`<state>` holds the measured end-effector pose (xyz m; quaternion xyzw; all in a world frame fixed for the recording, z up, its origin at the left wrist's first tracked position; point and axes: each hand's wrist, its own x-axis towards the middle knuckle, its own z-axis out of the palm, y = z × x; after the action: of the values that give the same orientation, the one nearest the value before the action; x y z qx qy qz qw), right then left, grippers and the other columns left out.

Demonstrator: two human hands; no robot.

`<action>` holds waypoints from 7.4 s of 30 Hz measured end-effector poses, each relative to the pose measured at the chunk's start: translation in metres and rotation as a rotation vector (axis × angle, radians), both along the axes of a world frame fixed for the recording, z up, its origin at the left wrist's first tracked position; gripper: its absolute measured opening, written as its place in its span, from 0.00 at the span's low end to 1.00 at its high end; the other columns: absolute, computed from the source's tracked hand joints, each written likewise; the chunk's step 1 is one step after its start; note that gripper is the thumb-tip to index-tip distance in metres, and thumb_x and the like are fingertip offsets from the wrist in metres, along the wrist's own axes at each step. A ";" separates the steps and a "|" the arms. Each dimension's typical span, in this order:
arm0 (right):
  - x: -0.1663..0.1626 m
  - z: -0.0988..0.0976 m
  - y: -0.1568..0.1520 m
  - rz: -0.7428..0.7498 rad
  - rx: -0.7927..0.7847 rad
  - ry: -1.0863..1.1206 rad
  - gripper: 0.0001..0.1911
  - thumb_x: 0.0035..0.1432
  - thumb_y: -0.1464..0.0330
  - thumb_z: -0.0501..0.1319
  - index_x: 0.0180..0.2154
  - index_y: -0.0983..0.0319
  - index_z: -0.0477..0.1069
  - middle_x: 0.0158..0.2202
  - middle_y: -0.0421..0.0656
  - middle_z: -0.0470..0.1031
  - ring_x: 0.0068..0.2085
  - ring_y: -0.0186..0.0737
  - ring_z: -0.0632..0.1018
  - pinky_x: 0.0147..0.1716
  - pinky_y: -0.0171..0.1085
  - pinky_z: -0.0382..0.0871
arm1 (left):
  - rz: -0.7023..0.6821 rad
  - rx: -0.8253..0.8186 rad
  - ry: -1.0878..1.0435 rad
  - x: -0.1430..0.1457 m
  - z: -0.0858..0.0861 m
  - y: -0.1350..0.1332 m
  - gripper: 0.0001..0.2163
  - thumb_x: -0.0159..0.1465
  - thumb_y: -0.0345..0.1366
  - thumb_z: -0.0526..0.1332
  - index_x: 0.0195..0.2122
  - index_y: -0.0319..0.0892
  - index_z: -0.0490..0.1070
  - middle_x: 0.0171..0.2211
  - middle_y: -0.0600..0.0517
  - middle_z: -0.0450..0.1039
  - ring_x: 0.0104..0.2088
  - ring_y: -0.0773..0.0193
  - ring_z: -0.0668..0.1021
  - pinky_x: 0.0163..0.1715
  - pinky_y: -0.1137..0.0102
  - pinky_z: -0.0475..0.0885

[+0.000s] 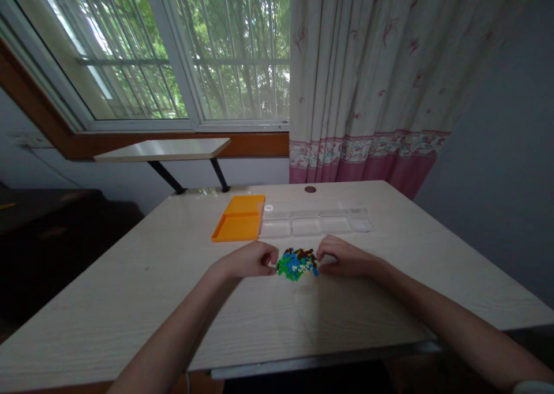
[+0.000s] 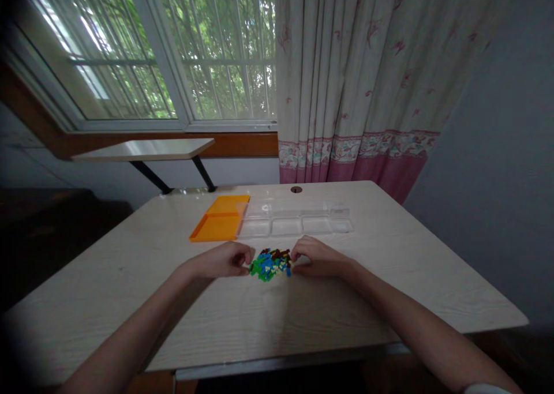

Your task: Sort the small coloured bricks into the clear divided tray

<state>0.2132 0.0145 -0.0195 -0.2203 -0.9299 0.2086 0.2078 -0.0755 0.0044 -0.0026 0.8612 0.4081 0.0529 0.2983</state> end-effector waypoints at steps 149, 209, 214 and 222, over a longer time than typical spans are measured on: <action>-0.011 -0.024 0.006 -0.193 0.127 0.014 0.09 0.59 0.68 0.54 0.37 0.60 0.72 0.38 0.45 0.71 0.41 0.39 0.70 0.42 0.39 0.64 | 0.176 0.696 -0.129 0.042 -0.012 -0.018 0.08 0.60 0.33 0.52 0.31 0.41 0.70 0.25 0.52 0.69 0.25 0.69 0.71 0.25 0.75 0.63; -0.012 -0.004 -0.014 -0.021 0.008 -0.131 0.08 0.54 0.63 0.58 0.32 0.62 0.68 0.28 0.40 0.69 0.30 0.34 0.69 0.32 0.32 0.61 | 0.522 0.805 -0.620 0.024 -0.003 -0.008 0.07 0.59 0.34 0.59 0.37 0.41 0.72 0.28 0.53 0.68 0.21 0.73 0.65 0.22 0.76 0.62; -0.011 -0.003 -0.014 -0.024 0.014 -0.127 0.08 0.54 0.64 0.58 0.32 0.62 0.68 0.28 0.40 0.69 0.29 0.33 0.69 0.31 0.32 0.60 | 0.548 0.765 -0.550 0.022 -0.007 -0.002 0.07 0.59 0.37 0.58 0.35 0.40 0.73 0.30 0.52 0.69 0.21 0.73 0.65 0.24 0.76 0.64; -0.012 -0.001 -0.014 -0.026 0.018 -0.122 0.07 0.54 0.65 0.58 0.32 0.62 0.69 0.28 0.41 0.70 0.30 0.34 0.70 0.31 0.32 0.61 | 0.776 0.756 -0.147 0.009 -0.024 0.017 0.09 0.58 0.41 0.56 0.33 0.44 0.73 0.31 0.51 0.69 0.32 0.63 0.73 0.28 0.72 0.65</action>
<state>0.2013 0.0002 -0.0205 -0.2427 -0.9399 0.1835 0.1552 -0.0666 0.0214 -0.0264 0.6887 0.6265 0.3620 -0.0455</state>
